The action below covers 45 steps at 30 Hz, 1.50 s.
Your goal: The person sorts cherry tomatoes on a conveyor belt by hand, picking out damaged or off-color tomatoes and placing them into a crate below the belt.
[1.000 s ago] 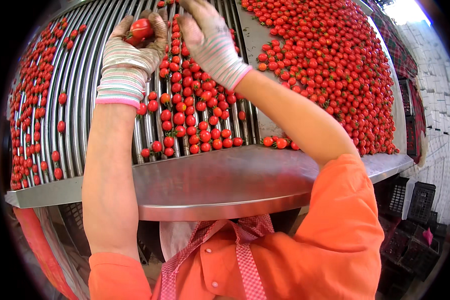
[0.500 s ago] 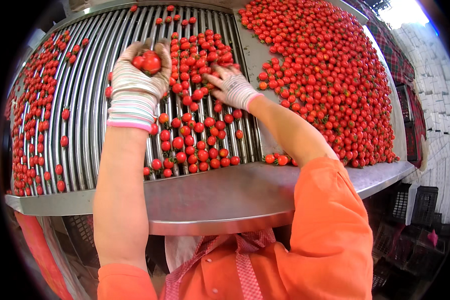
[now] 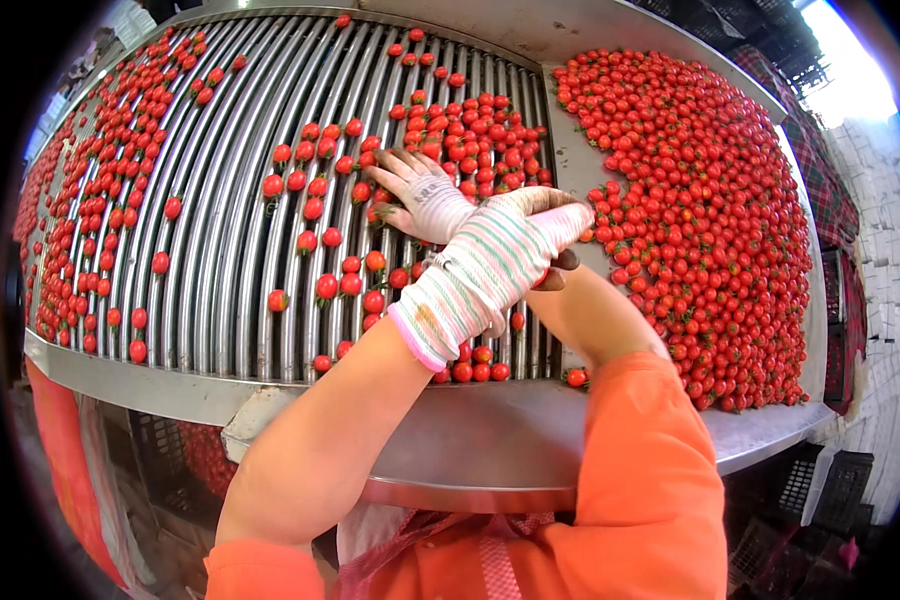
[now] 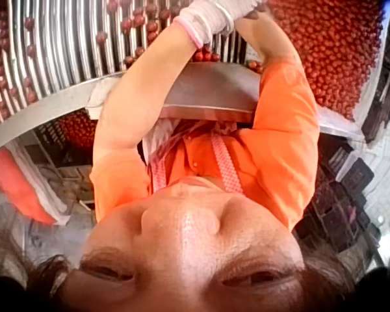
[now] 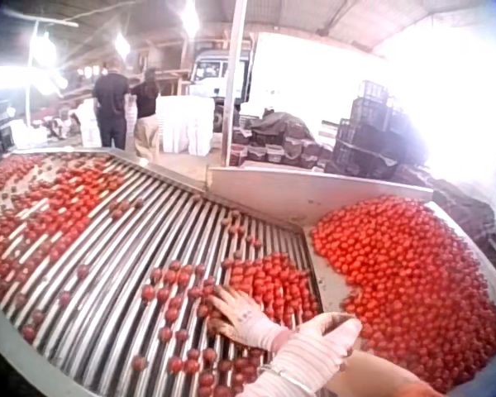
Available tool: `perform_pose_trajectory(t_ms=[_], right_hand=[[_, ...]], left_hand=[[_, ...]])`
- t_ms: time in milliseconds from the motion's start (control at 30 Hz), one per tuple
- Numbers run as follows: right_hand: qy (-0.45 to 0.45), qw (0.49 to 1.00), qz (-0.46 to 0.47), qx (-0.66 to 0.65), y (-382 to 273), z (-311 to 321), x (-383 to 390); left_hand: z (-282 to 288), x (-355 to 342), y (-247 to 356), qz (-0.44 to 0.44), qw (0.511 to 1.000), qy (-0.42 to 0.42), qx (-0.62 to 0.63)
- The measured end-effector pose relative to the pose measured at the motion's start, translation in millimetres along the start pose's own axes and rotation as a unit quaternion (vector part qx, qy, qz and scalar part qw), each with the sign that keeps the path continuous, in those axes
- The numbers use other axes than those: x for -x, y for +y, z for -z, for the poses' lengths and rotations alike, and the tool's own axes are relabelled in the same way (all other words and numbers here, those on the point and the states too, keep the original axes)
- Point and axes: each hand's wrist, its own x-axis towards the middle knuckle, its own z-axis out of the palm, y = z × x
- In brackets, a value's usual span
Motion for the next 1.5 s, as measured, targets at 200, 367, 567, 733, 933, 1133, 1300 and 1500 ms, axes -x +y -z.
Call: perform_pose_trajectory(t_ms=[200,367,567,733,933,1133,1300,1500], right_hand=[[0.016,0.998,-0.033,0.053,66.1,-1.0,-25.1],[-0.027,0.957,-0.251,0.141,135.1,7.8,-3.9],[-0.104,0.875,-0.451,0.14,164.2,19.2,58.9],[-0.118,0.924,-0.272,0.239,147.0,16.5,111.1],[-0.345,0.938,-0.032,0.029,0.3,65.6,150.0],[-0.343,0.933,0.0,-0.106,-8.5,155.8,212.4],[-0.357,0.872,-0.333,0.026,15.0,239.0,259.0],[-0.483,0.719,-0.488,0.105,42.4,253.6,284.4]], left_hand=[[-5.0,-8.6,-6.4,-0.037,0.999,0.001,-0.03],[-2.9,-13.0,-10.5,-0.068,0.996,0.031,-0.056],[-2.9,-6.4,-6.1,-0.053,0.995,0.033,-0.072],[-4.9,-26.7,-16.9,-0.07,0.996,0.034,-0.035],[11.6,-7.4,5.4,-0.083,0.994,0.069,0.024],[54.2,-27.9,25.0,-0.149,0.949,0.128,0.246],[77.1,-29.7,28.8,-0.168,0.905,0.18,0.347],[94.2,-42.2,25.8,-0.155,0.917,0.167,0.328]])
